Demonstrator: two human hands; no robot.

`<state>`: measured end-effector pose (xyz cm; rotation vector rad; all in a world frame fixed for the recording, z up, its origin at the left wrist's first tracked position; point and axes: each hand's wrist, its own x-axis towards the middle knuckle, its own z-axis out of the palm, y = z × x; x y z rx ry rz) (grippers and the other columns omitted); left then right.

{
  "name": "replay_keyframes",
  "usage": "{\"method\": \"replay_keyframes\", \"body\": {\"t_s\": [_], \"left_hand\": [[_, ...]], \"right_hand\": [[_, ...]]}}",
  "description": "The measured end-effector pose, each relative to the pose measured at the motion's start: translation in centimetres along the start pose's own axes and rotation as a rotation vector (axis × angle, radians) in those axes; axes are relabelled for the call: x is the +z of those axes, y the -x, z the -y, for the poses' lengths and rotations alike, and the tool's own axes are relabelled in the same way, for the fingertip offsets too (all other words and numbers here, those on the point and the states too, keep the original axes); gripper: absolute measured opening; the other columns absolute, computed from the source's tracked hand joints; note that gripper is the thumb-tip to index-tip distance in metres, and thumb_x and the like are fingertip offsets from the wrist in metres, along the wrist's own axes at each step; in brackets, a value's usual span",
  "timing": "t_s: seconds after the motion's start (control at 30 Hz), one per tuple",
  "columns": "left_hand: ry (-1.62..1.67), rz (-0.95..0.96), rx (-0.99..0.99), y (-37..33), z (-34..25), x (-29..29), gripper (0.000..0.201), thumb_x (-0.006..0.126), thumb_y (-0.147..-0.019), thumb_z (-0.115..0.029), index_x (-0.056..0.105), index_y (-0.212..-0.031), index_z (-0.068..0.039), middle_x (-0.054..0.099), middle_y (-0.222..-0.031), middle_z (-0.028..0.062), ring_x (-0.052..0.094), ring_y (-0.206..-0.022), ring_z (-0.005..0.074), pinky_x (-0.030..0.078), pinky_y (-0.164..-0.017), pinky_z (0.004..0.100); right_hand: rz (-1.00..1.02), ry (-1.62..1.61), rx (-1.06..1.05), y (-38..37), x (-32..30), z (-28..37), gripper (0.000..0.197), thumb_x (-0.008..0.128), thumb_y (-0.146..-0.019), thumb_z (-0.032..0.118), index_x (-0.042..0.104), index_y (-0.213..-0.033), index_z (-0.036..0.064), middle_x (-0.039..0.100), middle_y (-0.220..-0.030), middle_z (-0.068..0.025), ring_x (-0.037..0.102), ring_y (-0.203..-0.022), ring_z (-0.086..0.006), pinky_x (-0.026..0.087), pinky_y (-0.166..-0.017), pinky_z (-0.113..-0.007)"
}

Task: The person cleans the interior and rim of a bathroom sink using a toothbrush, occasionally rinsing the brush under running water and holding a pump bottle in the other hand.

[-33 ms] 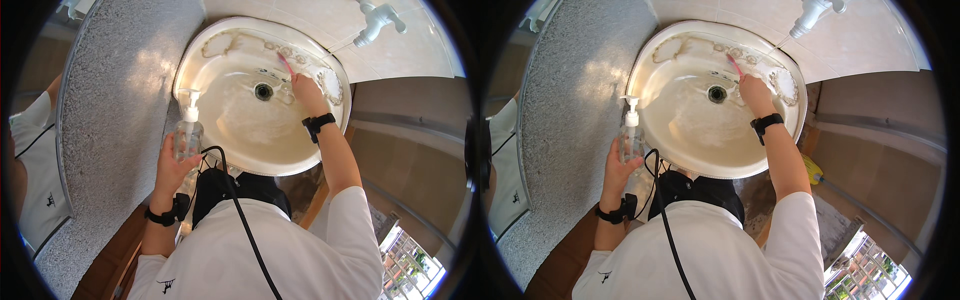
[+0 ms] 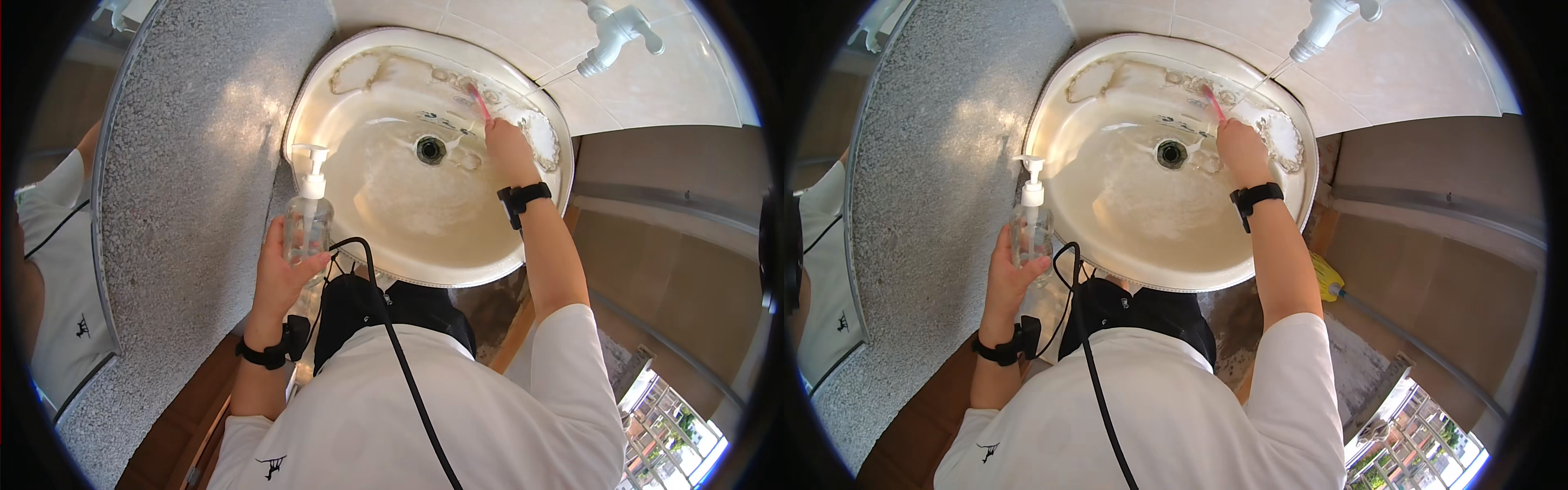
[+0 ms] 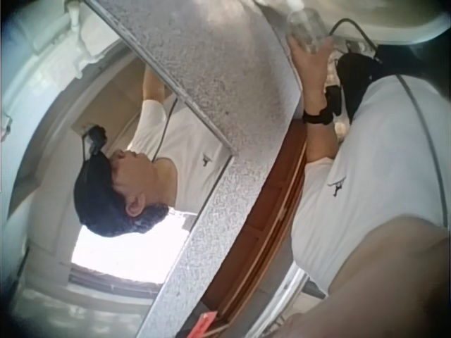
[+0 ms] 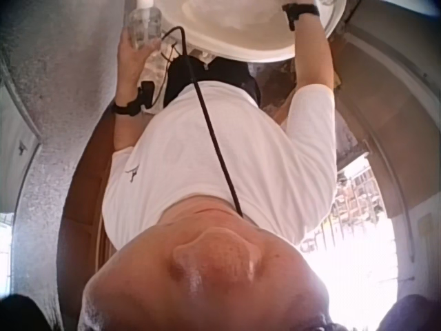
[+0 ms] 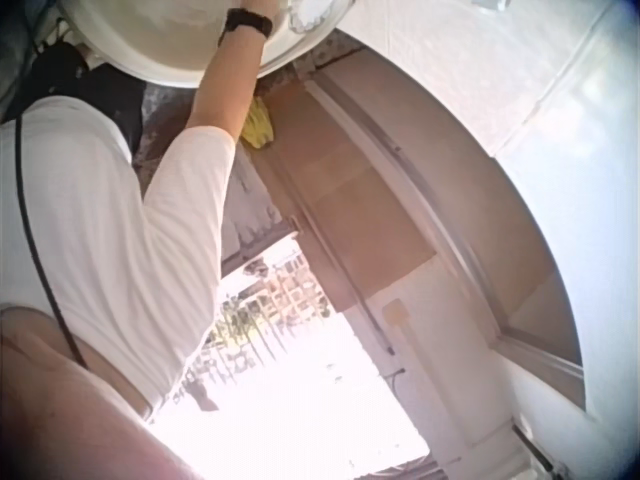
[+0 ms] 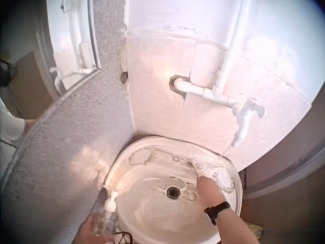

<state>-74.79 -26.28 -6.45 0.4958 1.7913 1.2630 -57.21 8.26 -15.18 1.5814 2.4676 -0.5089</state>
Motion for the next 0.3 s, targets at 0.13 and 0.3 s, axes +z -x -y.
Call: {"method": "replay_keyframes", "body": {"t_s": [0.13,0.3], "left_hand": [[0.007,0.015,0.016,-0.3,-0.3,0.2,0.058,0.073,-0.068,-0.01,0.043,-0.117,-0.005,0.052,-0.098,0.0031,0.053,-0.088,0.0109,0.045,-0.073,0.0255],[0.019,0.046,-0.004,-0.2,-0.6,0.5,0.058,0.073,-0.068,-0.01,0.043,-0.118,-0.007,0.052,-0.099,0.0036,0.053,-0.091,0.012,0.045,-0.079,0.0278]], "right_hand": [[-0.069,-0.047,-0.037,-0.8,1.4,-1.7,0.039,0.035,-0.091,0.032,0.06,-0.092,0.0027,0.062,-0.091,-0.0217,0.061,-0.084,-0.037,0.049,-0.074,-0.047],[-0.022,-0.095,0.053,-1.1,1.4,1.1,0.038,0.036,-0.091,0.037,0.062,-0.094,0.0094,0.064,-0.091,-0.0199,0.061,-0.089,-0.0345,0.046,-0.081,-0.047]]}}
